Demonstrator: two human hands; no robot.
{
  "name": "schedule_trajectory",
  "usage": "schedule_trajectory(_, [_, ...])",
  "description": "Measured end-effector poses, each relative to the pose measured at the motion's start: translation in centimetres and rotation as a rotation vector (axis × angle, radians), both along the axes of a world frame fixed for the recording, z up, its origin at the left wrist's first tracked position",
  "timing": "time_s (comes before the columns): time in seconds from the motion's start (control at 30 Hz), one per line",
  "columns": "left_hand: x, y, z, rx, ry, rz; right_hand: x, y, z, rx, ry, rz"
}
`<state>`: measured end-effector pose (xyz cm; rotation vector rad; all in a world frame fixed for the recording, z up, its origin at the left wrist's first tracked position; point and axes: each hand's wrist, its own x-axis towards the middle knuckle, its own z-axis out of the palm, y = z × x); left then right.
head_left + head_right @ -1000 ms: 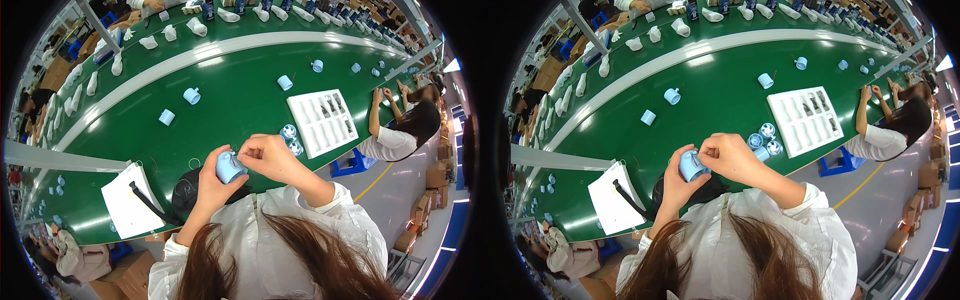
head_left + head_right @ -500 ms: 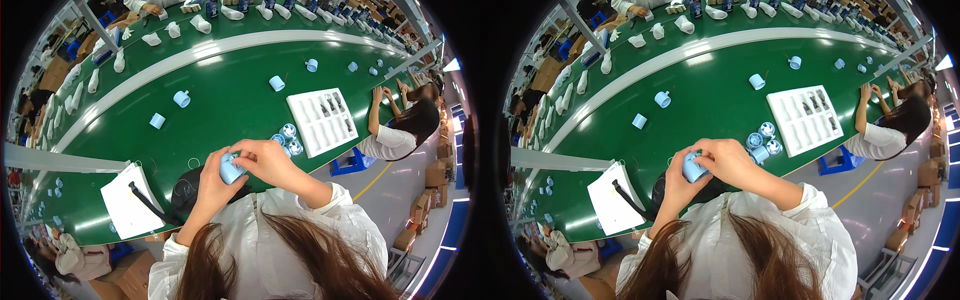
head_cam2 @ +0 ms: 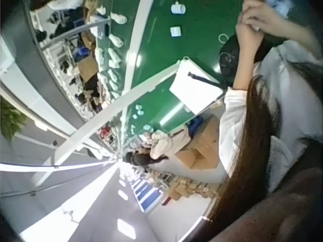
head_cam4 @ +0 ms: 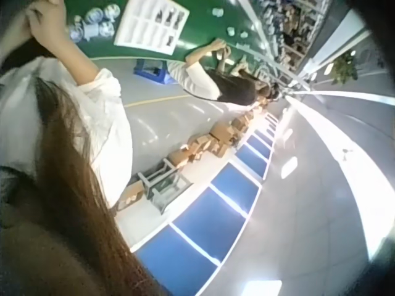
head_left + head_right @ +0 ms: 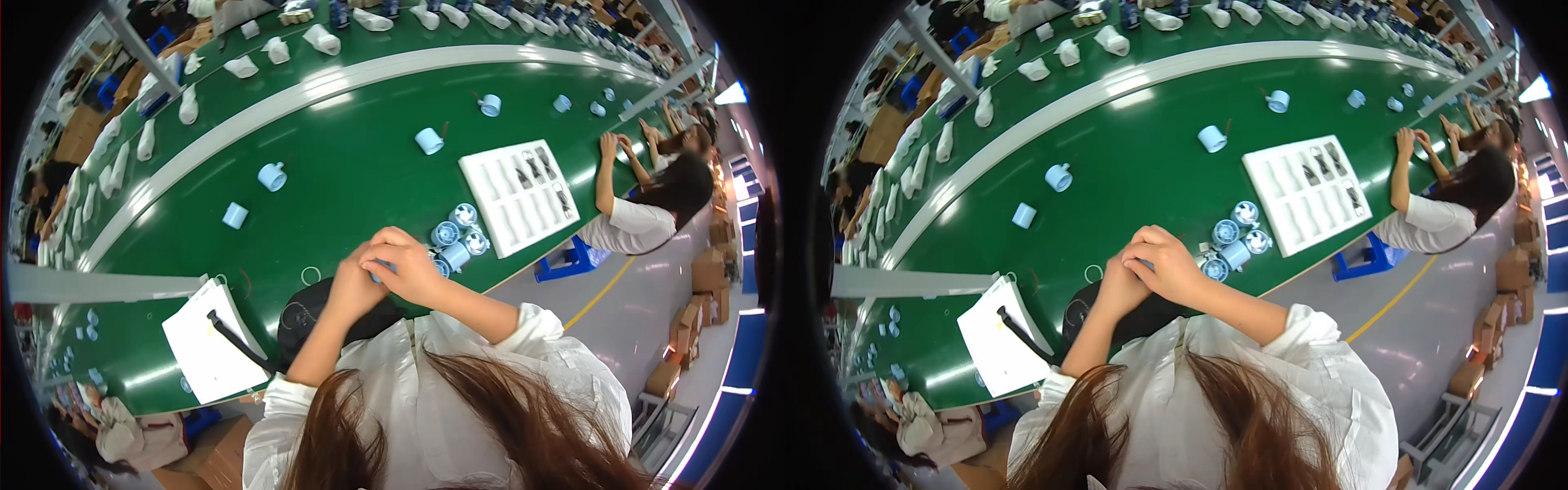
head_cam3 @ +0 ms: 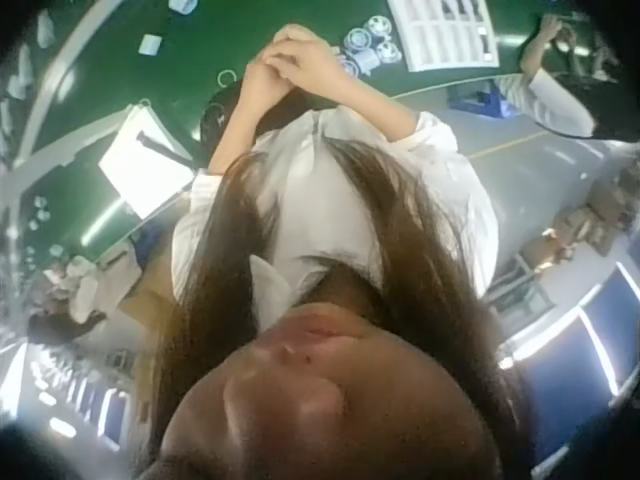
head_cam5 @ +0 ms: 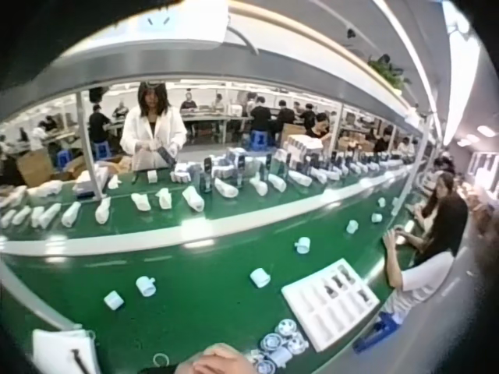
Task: Assemble small blue electronic components on a manufacturing assembly line.
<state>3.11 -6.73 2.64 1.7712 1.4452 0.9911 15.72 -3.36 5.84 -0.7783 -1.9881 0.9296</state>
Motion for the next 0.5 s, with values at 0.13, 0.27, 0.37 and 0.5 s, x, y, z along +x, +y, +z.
schedule_trajectory(0.13, [-3.8,6.2,-7.6,-0.258,0.108,0.183,1.4,0.6,-6.3,-0.004,-0.160,-0.114])
schedule_trajectory(0.27, [-10.2,12.1,-13.6,-0.230,-0.425,0.579,4.5,1.2,-8.4,-0.132,-0.209,-0.248])
schedule_trajectory(0.37, [-12.8,13.7,-14.8,-0.030,0.146,0.766,9.6,3.5,-10.1,-0.185,-0.272,-0.526])
schedule_trajectory(0.5, [-7.8,12.2,-15.1,-0.029,0.365,0.628,21.1,9.2,-13.5,-0.115,-0.387,-0.969])
